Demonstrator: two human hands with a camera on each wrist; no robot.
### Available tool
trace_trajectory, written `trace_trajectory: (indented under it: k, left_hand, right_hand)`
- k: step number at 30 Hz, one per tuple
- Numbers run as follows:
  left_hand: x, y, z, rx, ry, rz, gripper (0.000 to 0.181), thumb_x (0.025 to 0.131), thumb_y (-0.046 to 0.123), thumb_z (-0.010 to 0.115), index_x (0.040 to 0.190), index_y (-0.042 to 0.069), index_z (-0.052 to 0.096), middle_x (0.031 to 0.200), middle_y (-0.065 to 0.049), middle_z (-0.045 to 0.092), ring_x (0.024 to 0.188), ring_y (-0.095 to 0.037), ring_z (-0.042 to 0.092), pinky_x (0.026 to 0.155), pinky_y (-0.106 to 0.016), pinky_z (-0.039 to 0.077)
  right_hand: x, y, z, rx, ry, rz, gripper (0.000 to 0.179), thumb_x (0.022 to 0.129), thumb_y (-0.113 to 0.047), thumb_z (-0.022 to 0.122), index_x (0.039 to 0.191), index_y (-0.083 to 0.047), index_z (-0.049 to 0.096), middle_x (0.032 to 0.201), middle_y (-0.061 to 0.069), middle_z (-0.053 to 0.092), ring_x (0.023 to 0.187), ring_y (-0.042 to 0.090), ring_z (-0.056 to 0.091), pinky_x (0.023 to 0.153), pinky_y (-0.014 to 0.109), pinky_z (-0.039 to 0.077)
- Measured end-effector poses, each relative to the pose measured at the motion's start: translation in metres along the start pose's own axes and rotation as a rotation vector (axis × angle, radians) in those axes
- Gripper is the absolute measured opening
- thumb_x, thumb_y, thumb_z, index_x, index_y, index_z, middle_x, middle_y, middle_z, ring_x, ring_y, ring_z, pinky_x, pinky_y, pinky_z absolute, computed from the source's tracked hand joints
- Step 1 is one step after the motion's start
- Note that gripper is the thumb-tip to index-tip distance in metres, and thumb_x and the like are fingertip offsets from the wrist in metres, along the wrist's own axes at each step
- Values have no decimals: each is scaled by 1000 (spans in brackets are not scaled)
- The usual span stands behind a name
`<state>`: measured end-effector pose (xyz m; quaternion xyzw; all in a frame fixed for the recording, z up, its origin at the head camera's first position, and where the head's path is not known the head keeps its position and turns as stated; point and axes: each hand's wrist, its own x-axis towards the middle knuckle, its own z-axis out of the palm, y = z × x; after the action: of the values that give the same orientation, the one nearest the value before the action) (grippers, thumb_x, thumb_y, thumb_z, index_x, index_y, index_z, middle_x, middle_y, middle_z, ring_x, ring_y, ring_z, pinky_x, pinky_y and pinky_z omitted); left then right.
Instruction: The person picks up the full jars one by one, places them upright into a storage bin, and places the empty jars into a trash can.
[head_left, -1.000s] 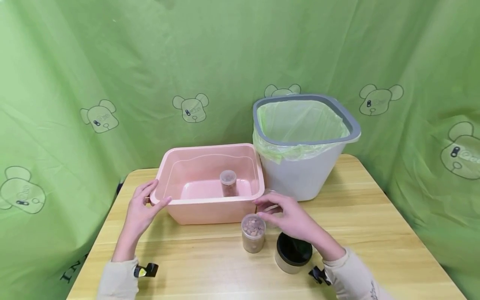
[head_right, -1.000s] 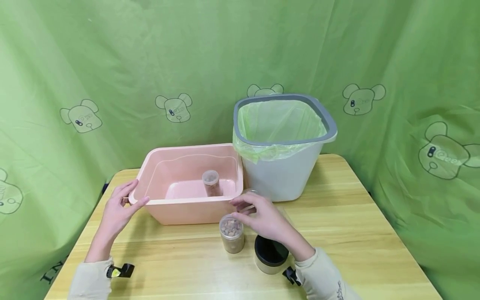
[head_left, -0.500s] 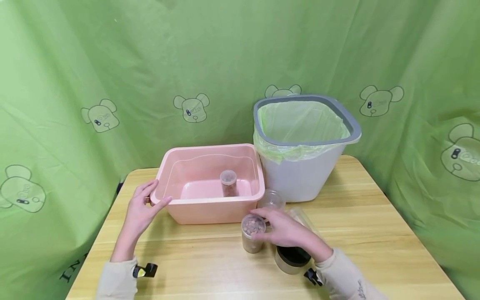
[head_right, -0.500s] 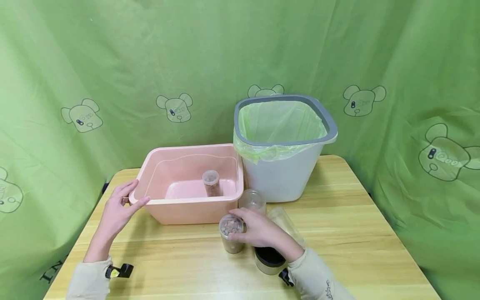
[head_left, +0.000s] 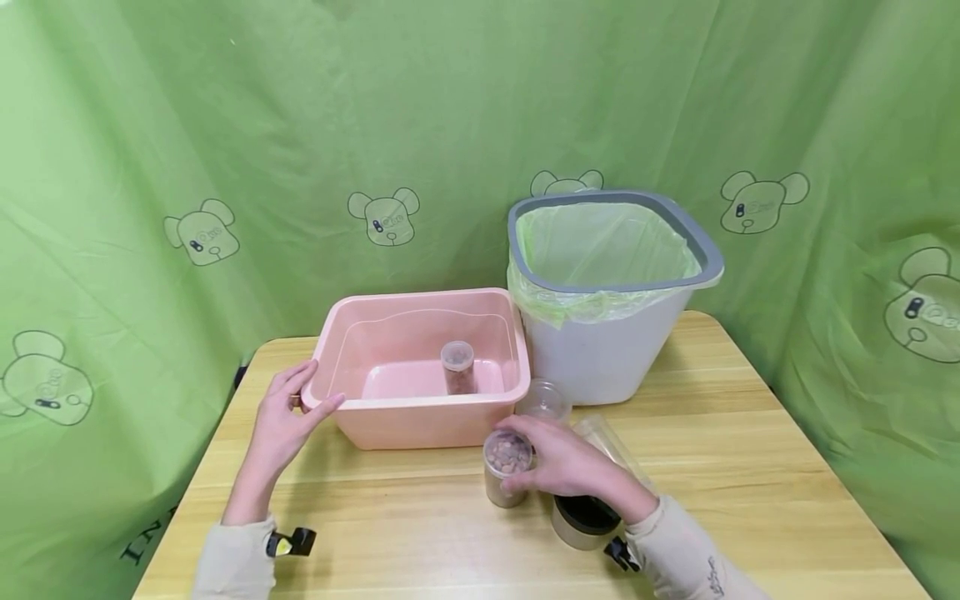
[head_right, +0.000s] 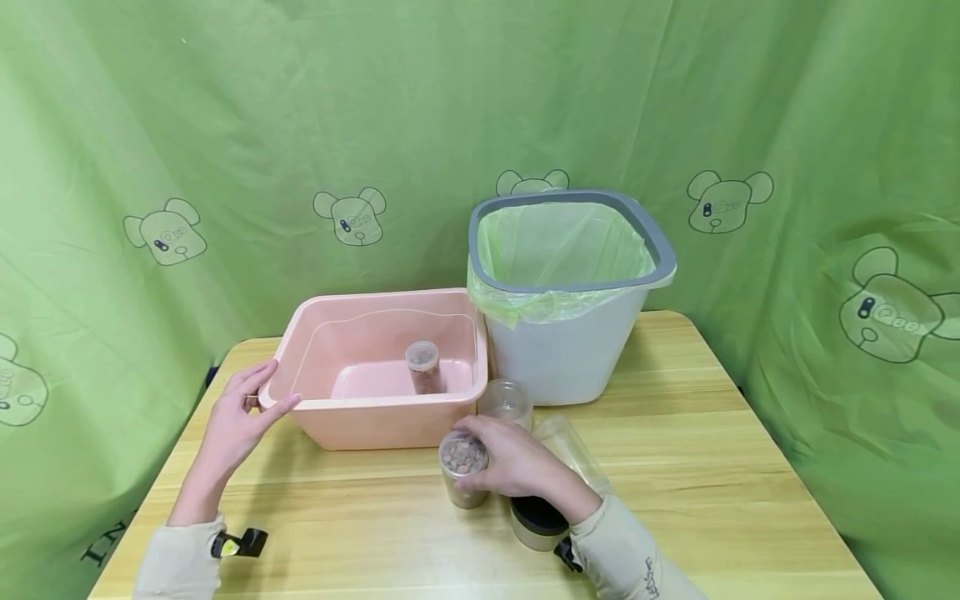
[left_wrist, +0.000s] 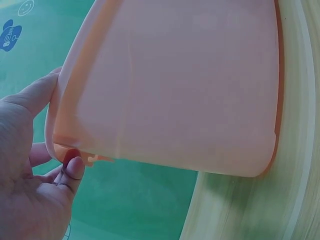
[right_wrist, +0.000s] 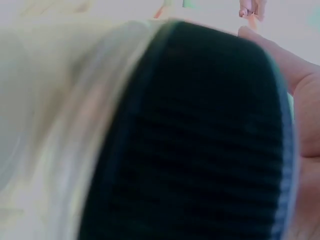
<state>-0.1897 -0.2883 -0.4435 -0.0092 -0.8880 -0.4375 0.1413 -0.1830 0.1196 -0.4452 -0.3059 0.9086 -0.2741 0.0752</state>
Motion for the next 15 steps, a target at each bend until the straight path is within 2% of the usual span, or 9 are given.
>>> trace_trajectory:
  k: [7, 15]
  left_hand:
    - [-1, 1, 1, 2, -6, 0, 80, 91, 32, 82, 153, -2, 46, 154, -24, 43, 115, -33, 57, 81, -8, 43]
    - [-1, 0, 0, -3, -1, -4, 79, 91, 32, 82, 153, -1, 46, 154, -24, 43, 116, -33, 56, 81, -8, 43]
  right_hand:
    - [-2, 0, 0, 2, 6, -33, 65, 77, -35, 91, 131, -13, 63, 125, 1, 69, 115, 22, 64, 101, 50, 52]
    - [-6, -7, -10, 58, 23, -24, 65, 78, -37, 90, 133, -17, 62, 128, -1, 68, 119, 22, 63, 103, 52, 51]
